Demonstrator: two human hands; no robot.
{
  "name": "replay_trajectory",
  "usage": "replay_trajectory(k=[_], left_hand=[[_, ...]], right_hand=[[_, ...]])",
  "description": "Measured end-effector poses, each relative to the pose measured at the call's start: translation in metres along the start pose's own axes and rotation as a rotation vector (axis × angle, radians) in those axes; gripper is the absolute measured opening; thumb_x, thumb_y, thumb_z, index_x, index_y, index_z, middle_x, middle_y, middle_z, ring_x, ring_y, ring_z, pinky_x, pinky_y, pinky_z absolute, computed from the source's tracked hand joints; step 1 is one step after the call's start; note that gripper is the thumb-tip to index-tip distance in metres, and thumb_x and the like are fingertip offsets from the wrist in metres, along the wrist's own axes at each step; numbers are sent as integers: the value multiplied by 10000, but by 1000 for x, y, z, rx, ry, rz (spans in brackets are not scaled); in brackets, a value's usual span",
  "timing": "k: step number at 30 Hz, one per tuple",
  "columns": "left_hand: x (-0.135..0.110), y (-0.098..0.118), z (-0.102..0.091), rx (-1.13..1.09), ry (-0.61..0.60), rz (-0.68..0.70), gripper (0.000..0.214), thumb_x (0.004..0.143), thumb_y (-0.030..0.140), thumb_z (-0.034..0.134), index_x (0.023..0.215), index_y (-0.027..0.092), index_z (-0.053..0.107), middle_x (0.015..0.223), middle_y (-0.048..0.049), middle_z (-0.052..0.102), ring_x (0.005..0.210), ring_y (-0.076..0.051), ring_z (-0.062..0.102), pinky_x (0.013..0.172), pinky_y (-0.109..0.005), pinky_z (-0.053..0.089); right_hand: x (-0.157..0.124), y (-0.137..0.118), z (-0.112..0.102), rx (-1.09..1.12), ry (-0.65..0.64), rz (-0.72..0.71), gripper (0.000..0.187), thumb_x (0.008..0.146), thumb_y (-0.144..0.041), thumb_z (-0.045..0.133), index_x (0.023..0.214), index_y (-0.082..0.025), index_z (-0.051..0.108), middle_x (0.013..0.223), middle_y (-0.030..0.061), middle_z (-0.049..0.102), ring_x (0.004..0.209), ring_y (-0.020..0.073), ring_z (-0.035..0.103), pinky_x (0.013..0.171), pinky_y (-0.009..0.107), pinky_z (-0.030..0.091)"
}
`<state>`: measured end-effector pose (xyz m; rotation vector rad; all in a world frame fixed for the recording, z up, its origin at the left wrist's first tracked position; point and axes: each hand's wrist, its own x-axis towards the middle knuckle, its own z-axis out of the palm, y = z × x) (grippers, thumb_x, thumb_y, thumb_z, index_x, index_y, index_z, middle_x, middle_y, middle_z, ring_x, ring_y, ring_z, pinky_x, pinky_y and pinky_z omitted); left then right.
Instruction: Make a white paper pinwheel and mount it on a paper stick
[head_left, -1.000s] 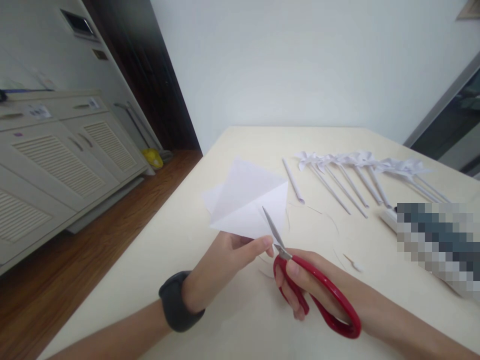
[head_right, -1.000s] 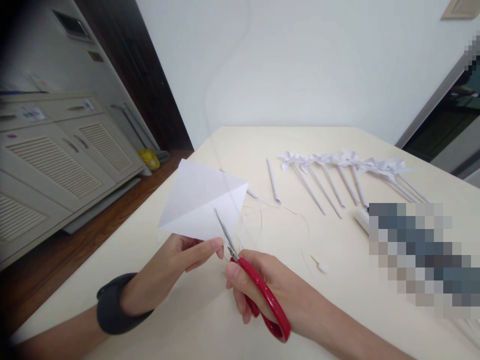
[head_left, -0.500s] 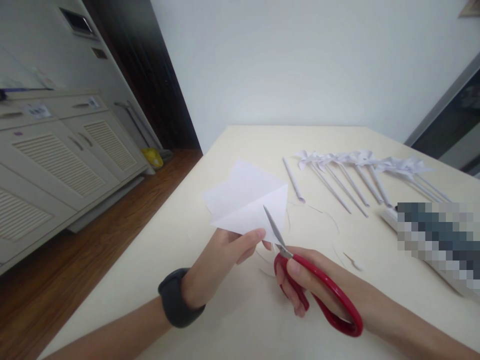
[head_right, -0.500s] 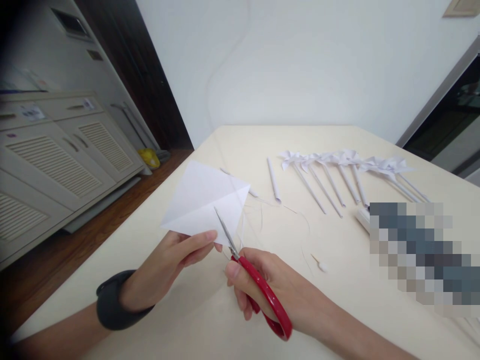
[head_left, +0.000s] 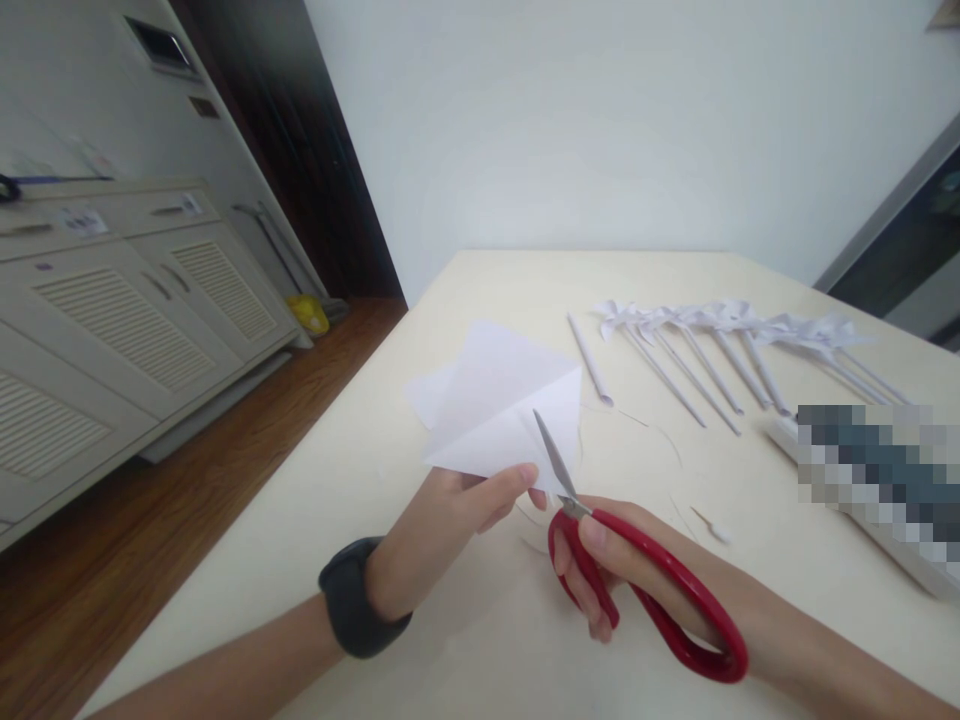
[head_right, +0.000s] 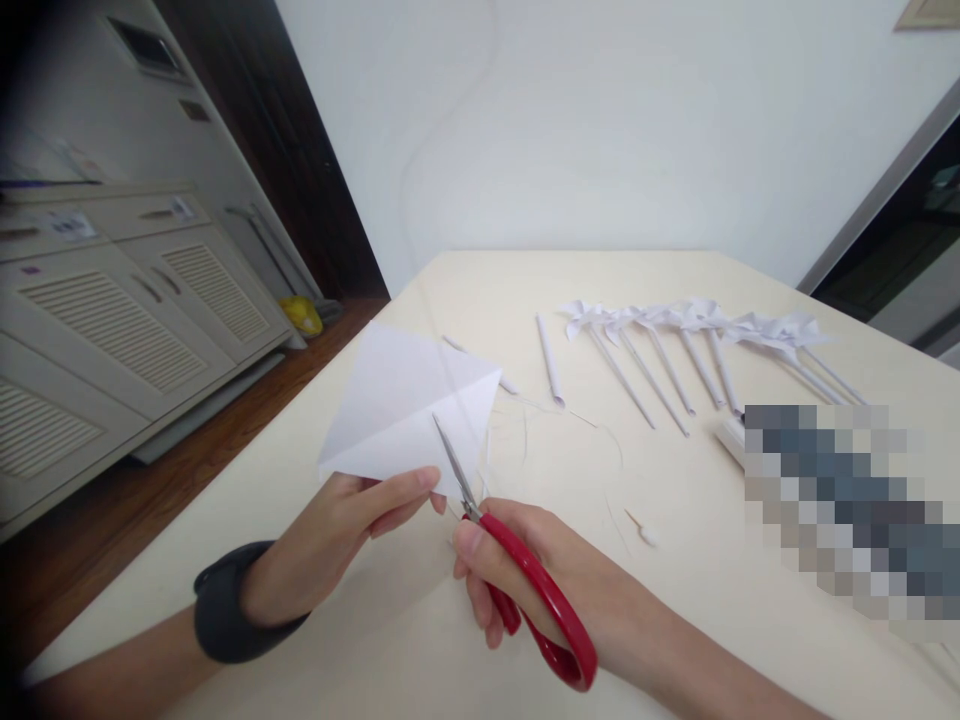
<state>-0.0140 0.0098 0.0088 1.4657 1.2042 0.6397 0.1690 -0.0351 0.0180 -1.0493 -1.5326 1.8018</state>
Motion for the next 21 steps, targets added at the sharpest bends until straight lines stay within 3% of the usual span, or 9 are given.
replay_trajectory(k=[16, 21], left_hand=[[0, 1, 1, -16, -2, -7, 358, 776, 455, 499, 587, 175, 618, 477, 58, 259, 521, -115, 329, 610, -281, 323], [-2, 3, 2, -19, 34, 22, 328, 770, 421, 517, 578, 175, 616, 463, 60, 272, 487, -103, 310, 529, -254, 295]], right_hand=[[-1, -1, 0, -39, -9, 17, 332, 872, -435, 395, 802, -143, 537, 492, -40, 455, 454, 93, 427, 502, 229, 372], [-1, -1, -1, -3, -14, 6, 280, 879, -395, 408, 743, -163, 485, 512, -39, 467, 476, 94, 433, 522, 228, 373]])
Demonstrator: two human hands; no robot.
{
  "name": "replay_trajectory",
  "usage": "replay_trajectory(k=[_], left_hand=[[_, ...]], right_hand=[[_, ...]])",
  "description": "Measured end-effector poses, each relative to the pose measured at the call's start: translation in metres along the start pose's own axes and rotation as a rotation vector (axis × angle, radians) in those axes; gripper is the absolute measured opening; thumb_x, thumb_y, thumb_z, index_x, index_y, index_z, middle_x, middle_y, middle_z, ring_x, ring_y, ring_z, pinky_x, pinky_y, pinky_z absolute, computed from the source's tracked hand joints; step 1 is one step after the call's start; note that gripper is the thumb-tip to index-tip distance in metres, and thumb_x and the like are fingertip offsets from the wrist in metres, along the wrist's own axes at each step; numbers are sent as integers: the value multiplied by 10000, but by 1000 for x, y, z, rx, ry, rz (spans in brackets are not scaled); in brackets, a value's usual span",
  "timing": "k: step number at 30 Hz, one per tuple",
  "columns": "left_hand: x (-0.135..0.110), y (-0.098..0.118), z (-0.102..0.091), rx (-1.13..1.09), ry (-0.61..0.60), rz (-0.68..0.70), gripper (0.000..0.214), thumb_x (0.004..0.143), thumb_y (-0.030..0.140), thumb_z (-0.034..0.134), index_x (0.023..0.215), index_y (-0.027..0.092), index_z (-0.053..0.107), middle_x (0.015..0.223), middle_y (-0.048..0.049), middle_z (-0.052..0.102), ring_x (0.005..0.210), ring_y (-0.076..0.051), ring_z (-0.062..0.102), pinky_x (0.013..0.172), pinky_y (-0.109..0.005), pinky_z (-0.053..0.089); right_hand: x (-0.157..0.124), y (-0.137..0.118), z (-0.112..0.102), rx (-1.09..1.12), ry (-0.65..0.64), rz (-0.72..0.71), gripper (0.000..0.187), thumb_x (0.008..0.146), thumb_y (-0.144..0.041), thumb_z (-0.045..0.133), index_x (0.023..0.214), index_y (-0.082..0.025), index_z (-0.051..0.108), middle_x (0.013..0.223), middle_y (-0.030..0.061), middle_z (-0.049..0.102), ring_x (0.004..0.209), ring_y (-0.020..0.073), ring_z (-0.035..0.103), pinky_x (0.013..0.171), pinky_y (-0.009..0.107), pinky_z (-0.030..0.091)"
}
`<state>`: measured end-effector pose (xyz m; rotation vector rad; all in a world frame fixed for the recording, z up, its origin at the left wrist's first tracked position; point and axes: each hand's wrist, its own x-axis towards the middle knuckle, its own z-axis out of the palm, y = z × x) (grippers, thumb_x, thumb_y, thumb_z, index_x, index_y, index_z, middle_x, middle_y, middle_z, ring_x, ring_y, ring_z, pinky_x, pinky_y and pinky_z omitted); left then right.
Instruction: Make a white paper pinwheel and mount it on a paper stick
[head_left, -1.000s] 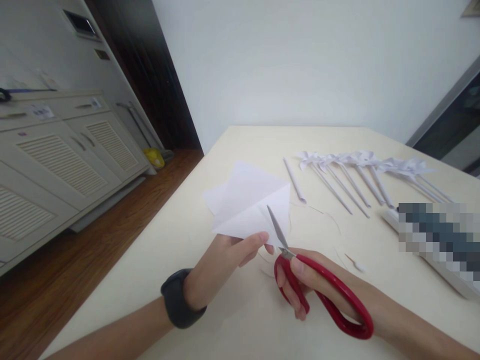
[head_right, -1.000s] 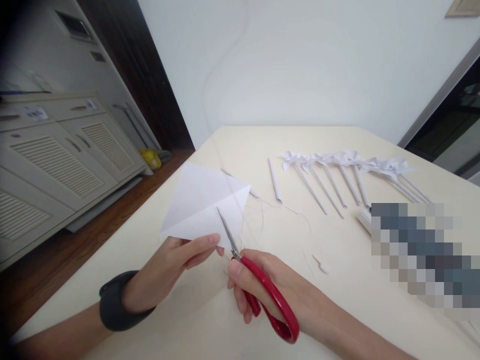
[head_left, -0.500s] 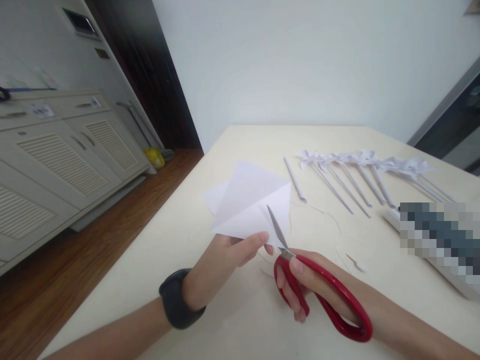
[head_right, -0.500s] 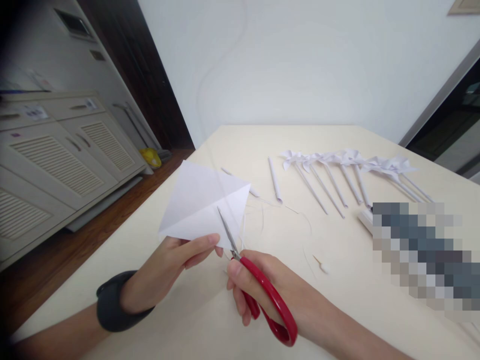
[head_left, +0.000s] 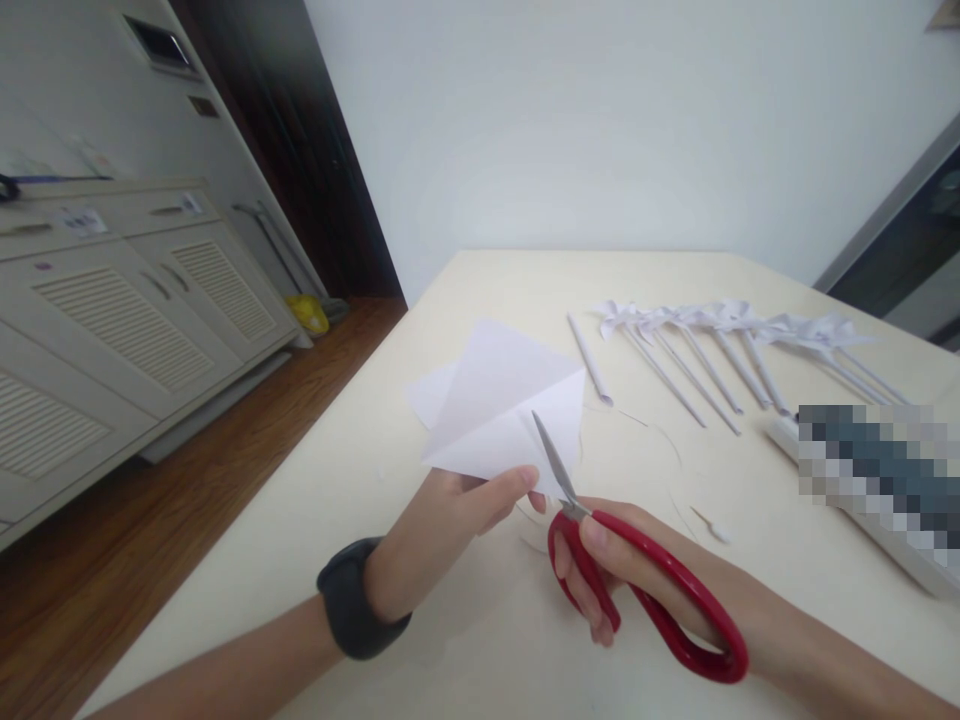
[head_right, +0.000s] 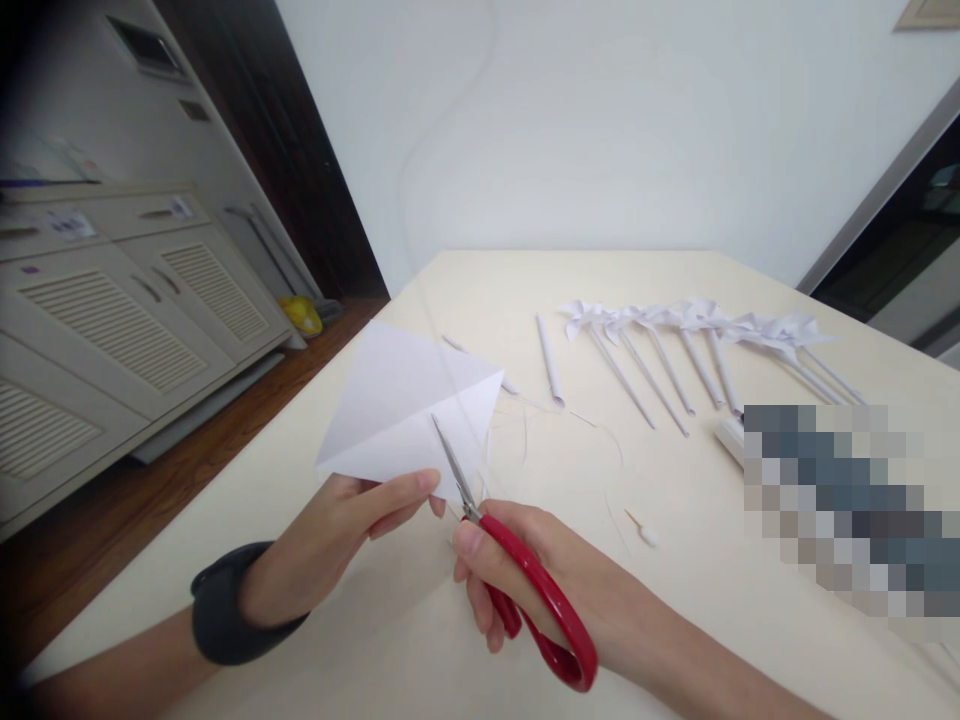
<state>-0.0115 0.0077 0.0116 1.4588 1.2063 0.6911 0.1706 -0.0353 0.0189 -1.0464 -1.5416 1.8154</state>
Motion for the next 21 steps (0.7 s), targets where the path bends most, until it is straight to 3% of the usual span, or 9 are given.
replay_trajectory(k=[8, 21], left_hand=[[0, 2, 0, 17, -6, 28, 313, 780, 369, 515, 566, 158, 601, 457, 58, 307, 480, -94, 335, 497, -238, 284], [0, 1, 0, 29, -3, -5, 326, 779, 399, 509, 577, 168, 616, 463, 57, 294, 502, -106, 354, 552, -258, 309]], right_hand=[[1, 4, -1, -93, 5, -17, 355, 886, -406, 381, 618, -175, 411, 544, -18, 478, 540, 112, 474, 613, 273, 410], [1, 1, 1, -76, 5, 18, 307, 877, -421, 379, 684, -185, 415, 545, -26, 473, 578, 128, 499, 712, 320, 439]])
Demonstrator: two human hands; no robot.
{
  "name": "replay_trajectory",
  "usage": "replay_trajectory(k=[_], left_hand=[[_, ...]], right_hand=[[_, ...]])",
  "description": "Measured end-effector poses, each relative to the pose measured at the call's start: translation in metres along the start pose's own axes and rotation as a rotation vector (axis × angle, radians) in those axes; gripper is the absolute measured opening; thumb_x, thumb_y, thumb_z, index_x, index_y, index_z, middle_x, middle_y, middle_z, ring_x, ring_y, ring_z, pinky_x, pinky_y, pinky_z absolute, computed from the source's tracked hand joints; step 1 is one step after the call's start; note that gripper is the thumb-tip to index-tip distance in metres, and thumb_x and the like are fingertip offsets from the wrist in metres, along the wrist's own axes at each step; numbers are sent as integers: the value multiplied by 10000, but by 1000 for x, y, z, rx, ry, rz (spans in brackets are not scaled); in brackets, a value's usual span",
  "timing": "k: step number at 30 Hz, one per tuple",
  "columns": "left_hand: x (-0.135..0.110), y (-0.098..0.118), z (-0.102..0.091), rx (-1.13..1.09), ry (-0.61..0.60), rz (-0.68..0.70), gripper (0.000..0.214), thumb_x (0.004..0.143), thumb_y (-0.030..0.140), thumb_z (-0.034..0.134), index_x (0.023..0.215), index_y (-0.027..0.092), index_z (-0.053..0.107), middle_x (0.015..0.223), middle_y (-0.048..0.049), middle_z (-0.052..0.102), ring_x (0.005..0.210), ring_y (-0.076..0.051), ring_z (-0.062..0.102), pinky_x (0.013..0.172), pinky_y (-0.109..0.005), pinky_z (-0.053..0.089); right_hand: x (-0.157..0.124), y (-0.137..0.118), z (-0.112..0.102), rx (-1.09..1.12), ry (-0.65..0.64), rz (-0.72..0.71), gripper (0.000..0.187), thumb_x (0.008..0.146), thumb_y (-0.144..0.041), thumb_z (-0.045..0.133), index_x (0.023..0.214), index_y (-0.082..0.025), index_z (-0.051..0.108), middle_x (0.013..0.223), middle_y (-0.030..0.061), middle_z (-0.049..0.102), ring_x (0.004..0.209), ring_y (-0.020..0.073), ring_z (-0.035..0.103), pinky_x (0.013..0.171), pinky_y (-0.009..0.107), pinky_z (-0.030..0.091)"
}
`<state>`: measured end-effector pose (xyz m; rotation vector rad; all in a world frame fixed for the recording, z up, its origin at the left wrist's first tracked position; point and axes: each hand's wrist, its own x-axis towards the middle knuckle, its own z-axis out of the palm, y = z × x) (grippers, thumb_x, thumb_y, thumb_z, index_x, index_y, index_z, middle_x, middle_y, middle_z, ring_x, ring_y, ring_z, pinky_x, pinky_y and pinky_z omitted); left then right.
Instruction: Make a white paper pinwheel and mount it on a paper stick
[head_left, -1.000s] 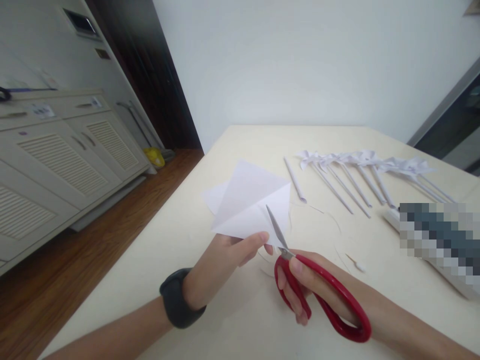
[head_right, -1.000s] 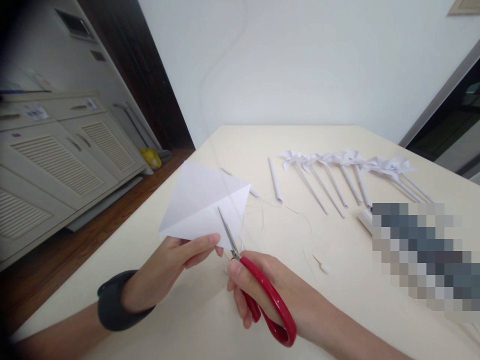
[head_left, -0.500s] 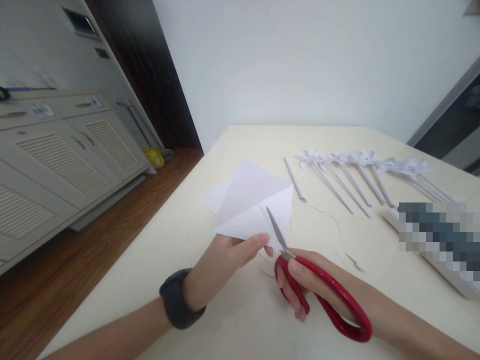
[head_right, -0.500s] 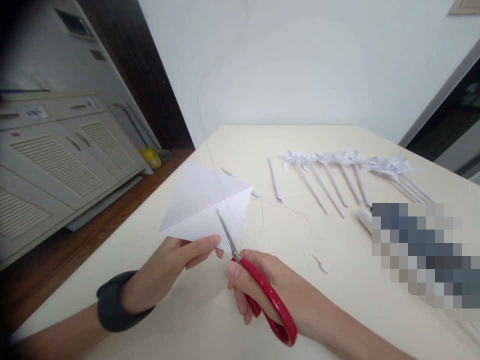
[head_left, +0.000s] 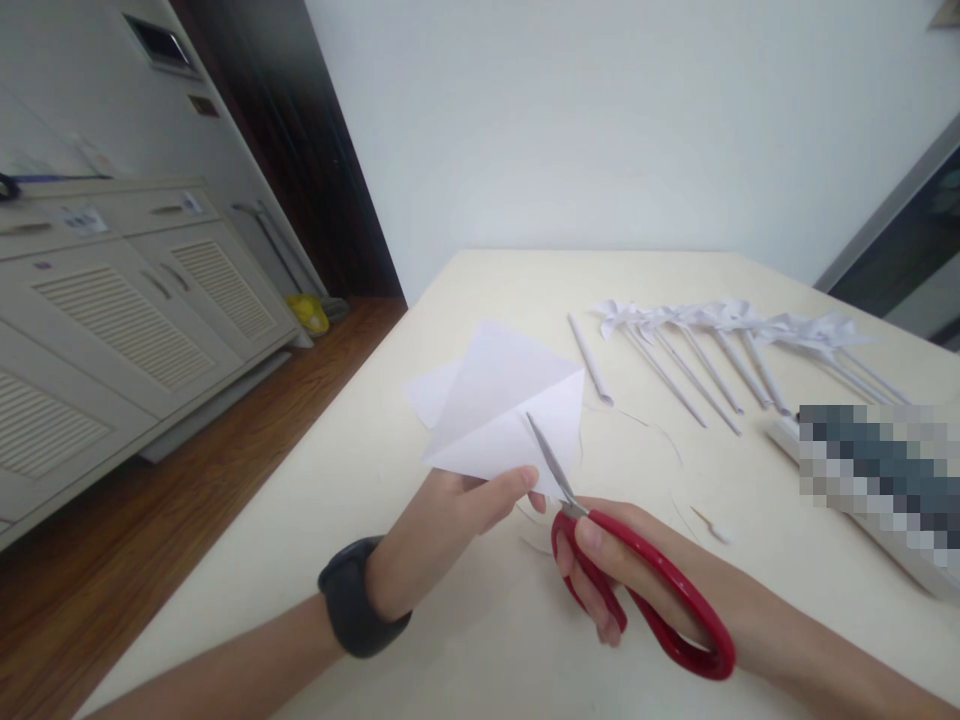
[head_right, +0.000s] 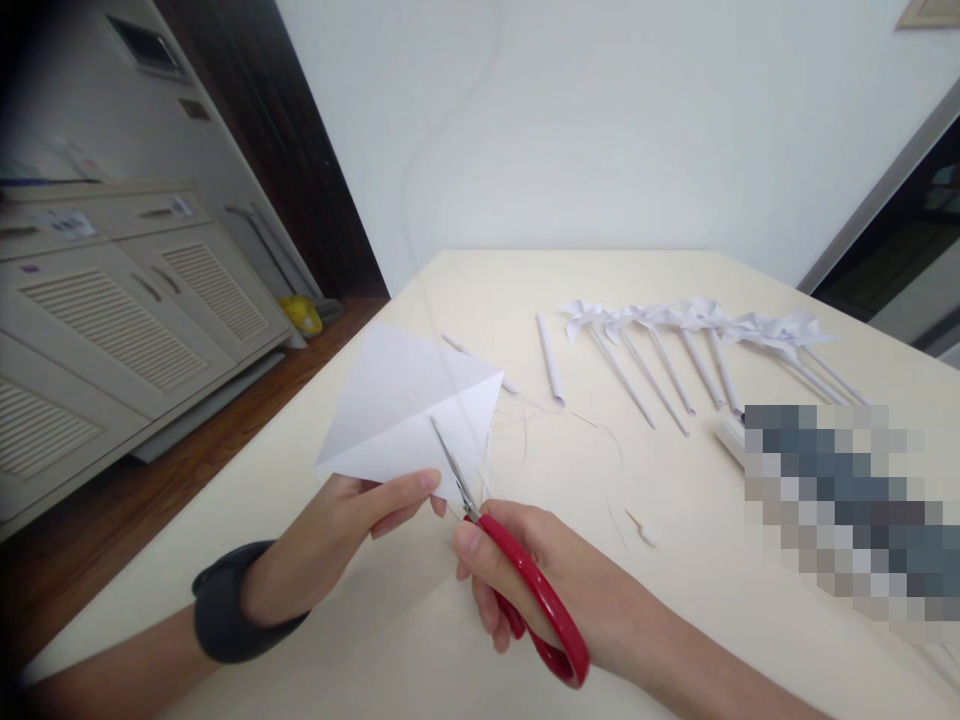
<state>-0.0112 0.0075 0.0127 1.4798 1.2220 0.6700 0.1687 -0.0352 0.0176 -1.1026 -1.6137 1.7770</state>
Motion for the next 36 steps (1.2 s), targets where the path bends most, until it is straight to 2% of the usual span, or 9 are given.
replay_trajectory(k=[4, 9, 19, 24, 27, 30, 36], left_hand=[[0, 2, 0, -7, -13, 45, 315, 773, 358, 517, 530, 169, 581, 438, 61, 306, 470, -99, 345, 525, -246, 318], [1, 2, 0, 0, -31, 82, 297, 788, 329, 504, 544, 177, 577, 429, 67, 309, 462, -98, 364, 561, -244, 352], [0, 2, 2, 14, 8, 53, 297, 770, 350, 503, 539, 184, 587, 422, 57, 328, 485, -119, 384, 590, -260, 379], [1, 3, 0, 7, -24, 55, 319, 775, 335, 506, 491, 189, 516, 435, 57, 317, 490, -117, 392, 610, -257, 372], [2, 3, -1, -61, -76, 77, 383, 795, 311, 487, 447, 184, 390, 445, 58, 293, 464, -98, 317, 550, -245, 326], [3, 5, -2, -198, -81, 63, 417, 806, 325, 469, 458, 186, 286, 467, 59, 246, 461, -86, 220, 489, -241, 258], [7, 8, -7, -436, 45, 77, 285, 798, 307, 511, 588, 183, 363, 517, 67, 253, 481, -80, 215, 458, -211, 231]], right_hand=[[0, 1, 0, 2, -4, -3, 339, 882, -420, 367, 642, -183, 400, 568, -17, 473, 584, 124, 495, 693, 309, 437], [2, 7, 0, 3, -1, -20, 328, 896, -415, 334, 677, -184, 415, 563, -19, 481, 557, 119, 488, 665, 303, 439], [1, 2, 1, 6, 3, 0, 308, 881, -427, 363, 694, -187, 409, 531, -34, 463, 534, 116, 473, 681, 311, 442], [2, 9, 0, -12, 33, 21, 326, 878, -446, 365, 750, -166, 472, 540, -31, 472, 525, 111, 477, 658, 297, 439], [3, 11, 0, -37, 42, 19, 331, 886, -446, 348, 789, -163, 491, 548, -29, 482, 518, 109, 476, 613, 276, 427], [2, 11, -1, -77, 52, 4, 328, 890, -431, 351, 728, -172, 470, 546, -25, 494, 537, 110, 487, 632, 271, 420], [-1, 11, -4, -115, 76, 22, 318, 891, -417, 359, 715, -174, 464, 559, -22, 515, 543, 108, 495, 661, 274, 421]])
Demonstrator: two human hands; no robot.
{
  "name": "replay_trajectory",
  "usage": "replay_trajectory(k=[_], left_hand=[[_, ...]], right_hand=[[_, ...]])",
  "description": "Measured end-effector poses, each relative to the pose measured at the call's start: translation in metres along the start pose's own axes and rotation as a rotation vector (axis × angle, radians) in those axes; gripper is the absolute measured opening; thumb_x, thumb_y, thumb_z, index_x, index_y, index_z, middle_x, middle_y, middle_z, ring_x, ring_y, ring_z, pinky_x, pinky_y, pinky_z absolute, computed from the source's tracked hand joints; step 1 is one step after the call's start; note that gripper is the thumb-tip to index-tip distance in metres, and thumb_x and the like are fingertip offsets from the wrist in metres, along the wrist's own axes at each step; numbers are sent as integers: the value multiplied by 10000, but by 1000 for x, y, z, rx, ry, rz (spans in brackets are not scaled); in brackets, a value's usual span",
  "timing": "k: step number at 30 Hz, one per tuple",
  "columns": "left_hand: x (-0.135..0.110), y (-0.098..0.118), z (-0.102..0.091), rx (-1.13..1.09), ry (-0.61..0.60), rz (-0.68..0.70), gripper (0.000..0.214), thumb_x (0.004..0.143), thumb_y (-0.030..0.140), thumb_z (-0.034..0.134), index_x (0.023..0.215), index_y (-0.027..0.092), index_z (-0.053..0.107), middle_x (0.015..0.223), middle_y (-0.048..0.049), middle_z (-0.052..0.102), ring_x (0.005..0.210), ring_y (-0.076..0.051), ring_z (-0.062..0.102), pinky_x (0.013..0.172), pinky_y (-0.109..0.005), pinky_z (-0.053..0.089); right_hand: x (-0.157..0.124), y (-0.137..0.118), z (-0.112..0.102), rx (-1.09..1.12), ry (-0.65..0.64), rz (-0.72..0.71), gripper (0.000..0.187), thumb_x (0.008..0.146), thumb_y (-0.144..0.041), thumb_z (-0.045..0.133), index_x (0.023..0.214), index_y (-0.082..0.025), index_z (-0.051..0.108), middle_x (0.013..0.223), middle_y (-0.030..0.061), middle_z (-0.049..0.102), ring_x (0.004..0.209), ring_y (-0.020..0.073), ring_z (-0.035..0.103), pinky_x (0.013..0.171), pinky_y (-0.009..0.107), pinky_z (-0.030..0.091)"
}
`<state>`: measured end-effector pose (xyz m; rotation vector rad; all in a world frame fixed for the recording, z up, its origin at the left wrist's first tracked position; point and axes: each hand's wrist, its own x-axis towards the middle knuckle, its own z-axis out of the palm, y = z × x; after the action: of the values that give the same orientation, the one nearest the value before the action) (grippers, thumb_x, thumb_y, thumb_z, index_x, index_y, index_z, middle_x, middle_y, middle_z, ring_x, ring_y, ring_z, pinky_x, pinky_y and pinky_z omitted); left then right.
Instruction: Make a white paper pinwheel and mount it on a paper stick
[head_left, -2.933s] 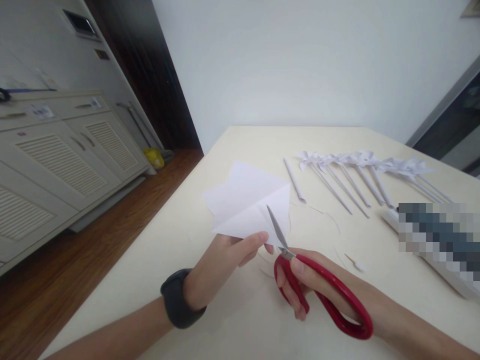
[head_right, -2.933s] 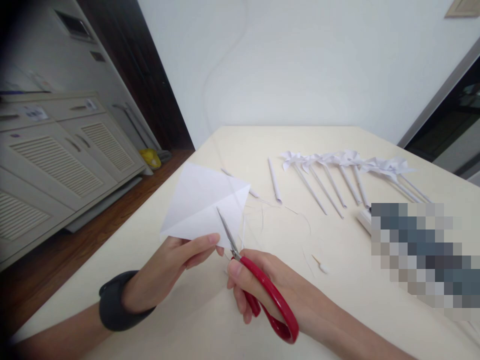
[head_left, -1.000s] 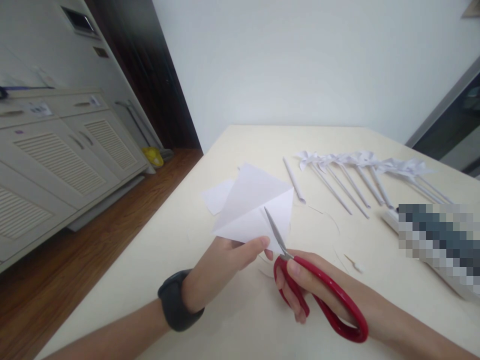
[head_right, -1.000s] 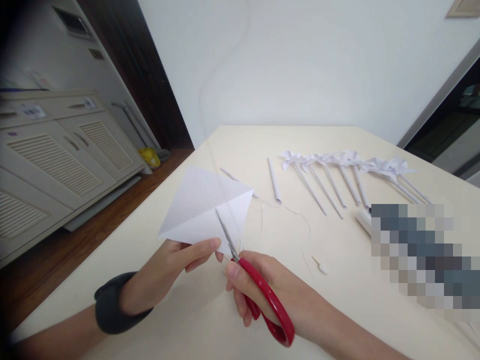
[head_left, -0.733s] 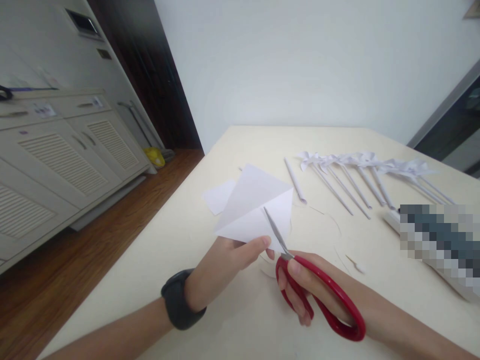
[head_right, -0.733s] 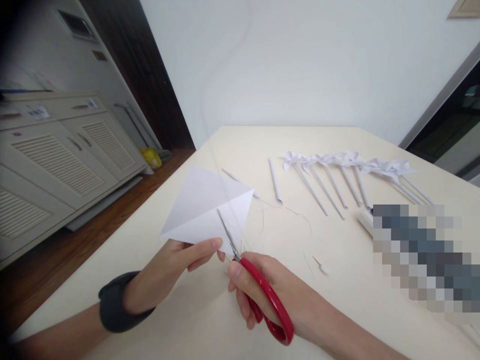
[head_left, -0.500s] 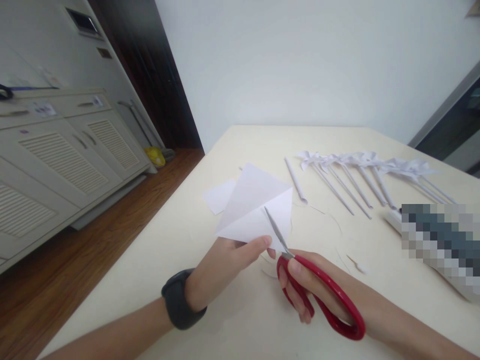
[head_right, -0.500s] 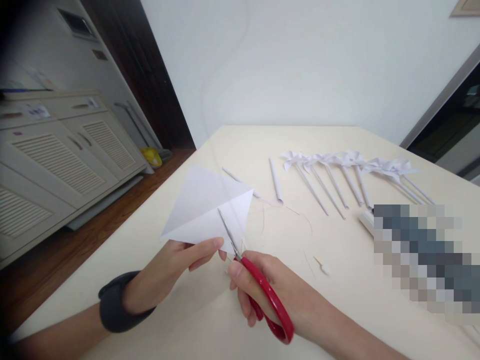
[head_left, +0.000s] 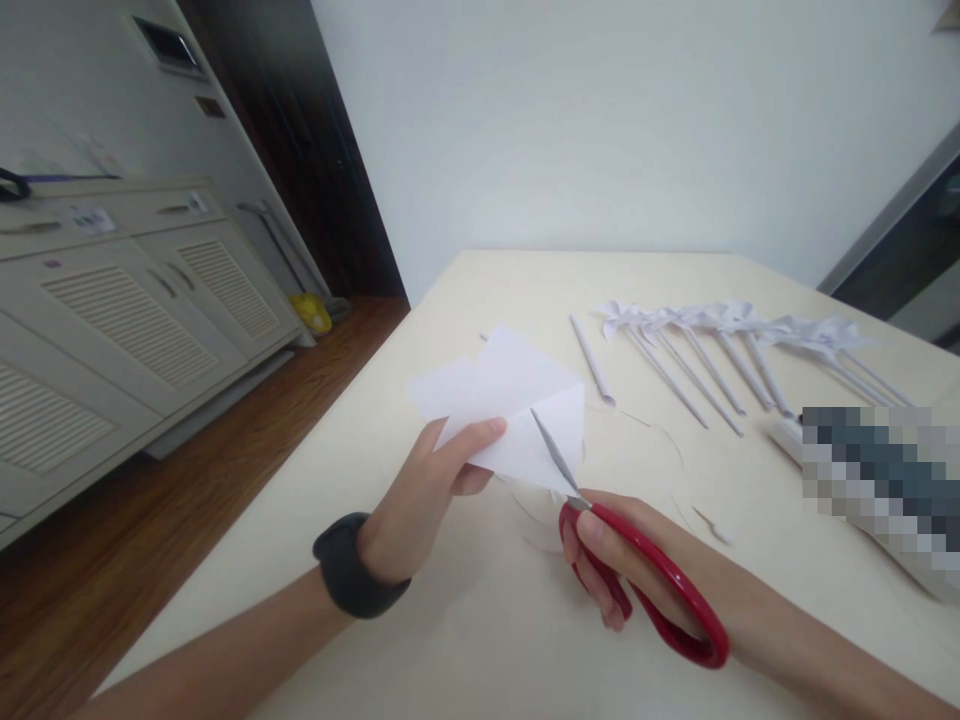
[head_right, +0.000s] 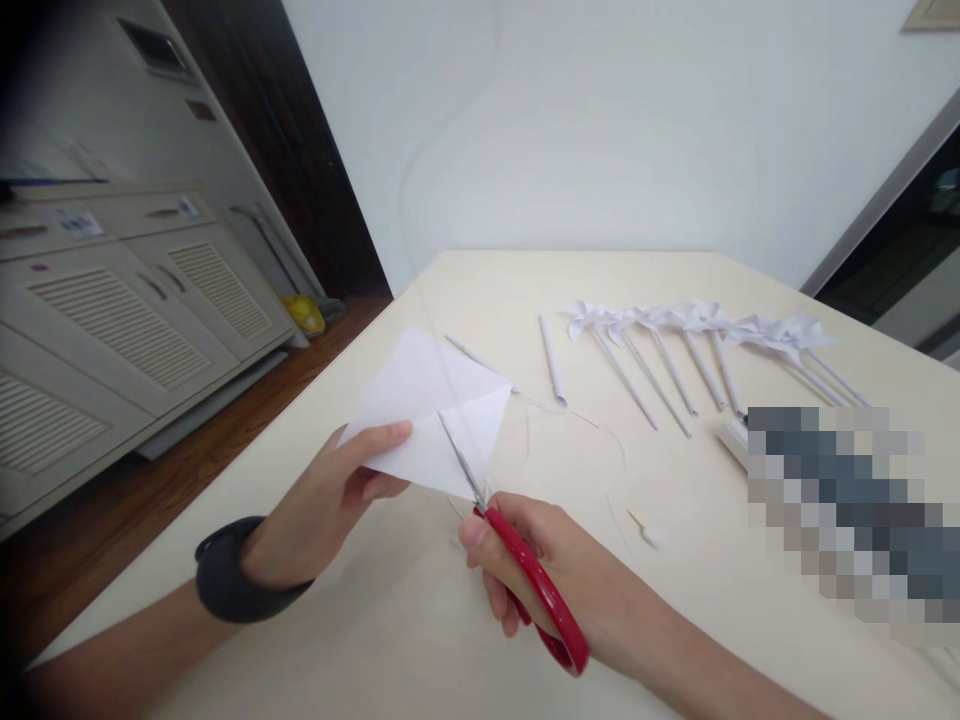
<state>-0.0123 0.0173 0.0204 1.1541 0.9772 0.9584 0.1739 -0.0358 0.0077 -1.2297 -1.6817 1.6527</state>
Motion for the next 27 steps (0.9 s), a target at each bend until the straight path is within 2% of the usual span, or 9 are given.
replay_trajectory(k=[9, 16, 27], left_hand=[[4, -5, -6, 70, 36, 62, 279, 778, 304, 549, 607, 170, 374, 579, 53, 274, 503, -68, 216, 434, -197, 199], [4, -7, -6, 87, 55, 67, 247, 762, 302, 569, 636, 166, 407, 612, 40, 316, 538, -70, 273, 443, -183, 233], [4, -4, -3, 34, 67, 68, 236, 736, 272, 589, 607, 161, 425, 590, 45, 339, 509, -62, 282, 417, -162, 245]], right_hand=[[1, -2, 0, 26, -11, 22, 322, 874, -433, 381, 686, -177, 437, 537, -23, 505, 533, 113, 492, 657, 281, 422], [-1, -13, 0, 130, -78, 23, 315, 861, -452, 393, 707, -179, 430, 525, -37, 457, 478, 100, 441, 487, 227, 353], [-3, -15, -1, 108, -50, 35, 382, 836, -532, 378, 741, -176, 481, 502, -32, 474, 474, 105, 434, 490, 233, 358]])
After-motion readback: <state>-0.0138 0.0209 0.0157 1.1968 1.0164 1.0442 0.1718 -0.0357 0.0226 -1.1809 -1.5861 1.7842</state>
